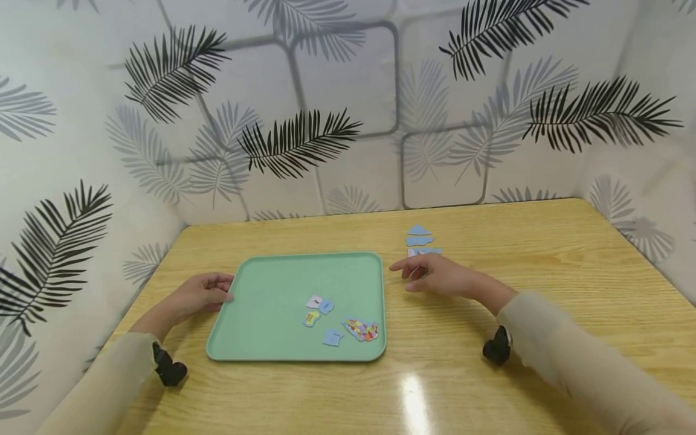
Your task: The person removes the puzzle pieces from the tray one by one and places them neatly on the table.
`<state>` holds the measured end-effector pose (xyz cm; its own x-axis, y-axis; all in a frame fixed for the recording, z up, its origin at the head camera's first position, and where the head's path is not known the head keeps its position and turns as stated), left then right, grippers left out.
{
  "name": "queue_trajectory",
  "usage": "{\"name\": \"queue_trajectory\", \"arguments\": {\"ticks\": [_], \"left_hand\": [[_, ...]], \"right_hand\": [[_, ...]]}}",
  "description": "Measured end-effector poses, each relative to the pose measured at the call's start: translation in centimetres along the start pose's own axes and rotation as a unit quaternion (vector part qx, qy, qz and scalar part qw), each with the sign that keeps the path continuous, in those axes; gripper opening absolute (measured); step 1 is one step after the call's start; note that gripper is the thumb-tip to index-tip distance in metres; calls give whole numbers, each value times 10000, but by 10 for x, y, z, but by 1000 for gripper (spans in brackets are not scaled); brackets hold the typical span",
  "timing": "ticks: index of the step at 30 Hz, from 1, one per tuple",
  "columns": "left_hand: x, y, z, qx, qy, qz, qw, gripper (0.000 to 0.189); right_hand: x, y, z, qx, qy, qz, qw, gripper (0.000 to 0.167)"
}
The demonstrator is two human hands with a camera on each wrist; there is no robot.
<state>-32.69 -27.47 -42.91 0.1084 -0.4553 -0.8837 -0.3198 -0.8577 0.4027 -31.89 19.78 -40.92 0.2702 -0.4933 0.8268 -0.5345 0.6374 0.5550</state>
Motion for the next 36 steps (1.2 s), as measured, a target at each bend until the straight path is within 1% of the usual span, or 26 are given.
{"name": "queue_trajectory", "arguments": {"ticks": [6, 13, 16, 20, 24, 36], "left_hand": [[0, -1, 0, 10, 3, 6, 10000, 53], [-1, -1, 0, -2, -34, 24, 10000, 52], [-1, 0, 0, -6, -27, 24, 10000, 52], [0, -1, -1, 8, -21, 24, 10000, 52], [1, -1, -1, 11, -33, -6, 10000, 51], [-1, -1, -1, -2, -75, -10, 10000, 51]], "right_hand": [[7, -13, -3, -46, 67, 167, 9998, 44], [12, -28, -4, 132, 92, 615, 9980, 44], [15, -33, -4, 151, 181, 776, 9967, 43], [20, -40, -4, 276, 331, 932, 9947, 43], [25, -46, -4, 387, 454, 934, 9938, 42], [27, -56, -4, 580, 531, 707, 9944, 41]]}}
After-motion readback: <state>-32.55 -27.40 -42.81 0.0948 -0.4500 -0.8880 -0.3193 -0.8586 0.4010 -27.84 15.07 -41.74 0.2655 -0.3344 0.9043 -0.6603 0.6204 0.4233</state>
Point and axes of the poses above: each hand's wrist, its own z-axis towards the middle knuckle, its own y-axis out of the back of the hand, x = y × z, the point moved 5 cm from there along z, towards the middle knuckle, and after that the axes turned 4 degrees about -y, right-handed, at the moved point
